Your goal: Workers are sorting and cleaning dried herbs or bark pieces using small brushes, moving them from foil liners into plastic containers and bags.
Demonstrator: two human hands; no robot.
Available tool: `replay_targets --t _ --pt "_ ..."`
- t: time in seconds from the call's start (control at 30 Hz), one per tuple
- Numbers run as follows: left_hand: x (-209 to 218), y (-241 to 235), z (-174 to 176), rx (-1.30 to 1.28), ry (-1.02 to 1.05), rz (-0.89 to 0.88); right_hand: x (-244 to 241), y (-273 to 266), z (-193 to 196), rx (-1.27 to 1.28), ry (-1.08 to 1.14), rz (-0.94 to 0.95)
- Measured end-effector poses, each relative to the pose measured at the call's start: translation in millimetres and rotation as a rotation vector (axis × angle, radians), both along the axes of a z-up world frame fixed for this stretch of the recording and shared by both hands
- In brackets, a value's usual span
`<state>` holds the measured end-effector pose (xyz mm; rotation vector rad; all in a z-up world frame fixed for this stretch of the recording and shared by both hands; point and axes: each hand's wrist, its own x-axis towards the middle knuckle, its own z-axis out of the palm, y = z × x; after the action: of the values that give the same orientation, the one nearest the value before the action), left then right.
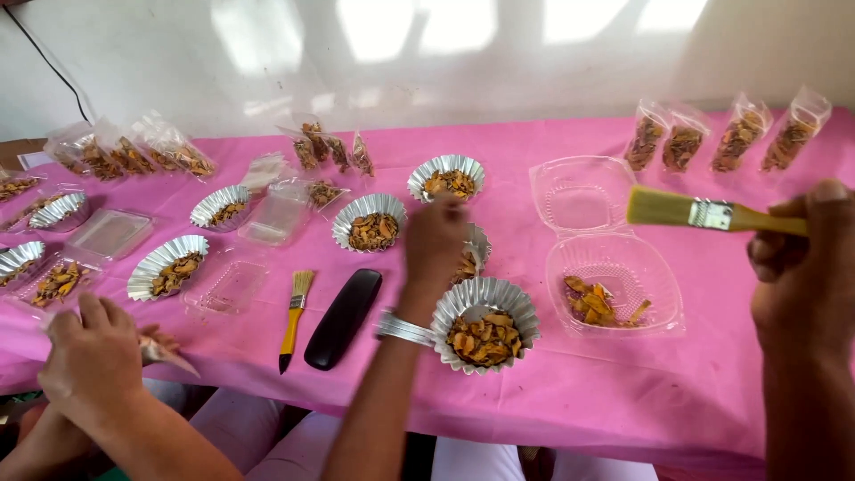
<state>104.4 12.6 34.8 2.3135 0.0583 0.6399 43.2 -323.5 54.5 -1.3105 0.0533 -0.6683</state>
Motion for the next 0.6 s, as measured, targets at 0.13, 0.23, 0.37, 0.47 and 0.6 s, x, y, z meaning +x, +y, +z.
replay_targets --t 0.13,0.23,0.37,0.47,0.6 --pt "33.6 126.9 -20.5 0.082 0.051 0.264 29.1 -49.3 -72.7 -0.088 -0.079 0.078" --pt "39.9 175.8 -25.3 0.067 0.183 0.396 19.3 -36.5 -66.5 -0.084 -0.027 0.046" --pt "65.7 226.9 -51.6 0.021 0.214 0.440 -3.3 -10.3 -40.1 -0.111 0.083 -0.035" --pt "79.9 243.5 -62.7 0.019 0.280 0.416 -14.2 -3.4 -35.0 -0.144 0.058 -0.022" --pt "94.1 245.4 -64.1 0.084 0.492 0.409 -21.6 -0.4 -34.9 -0.182 0.050 0.008"
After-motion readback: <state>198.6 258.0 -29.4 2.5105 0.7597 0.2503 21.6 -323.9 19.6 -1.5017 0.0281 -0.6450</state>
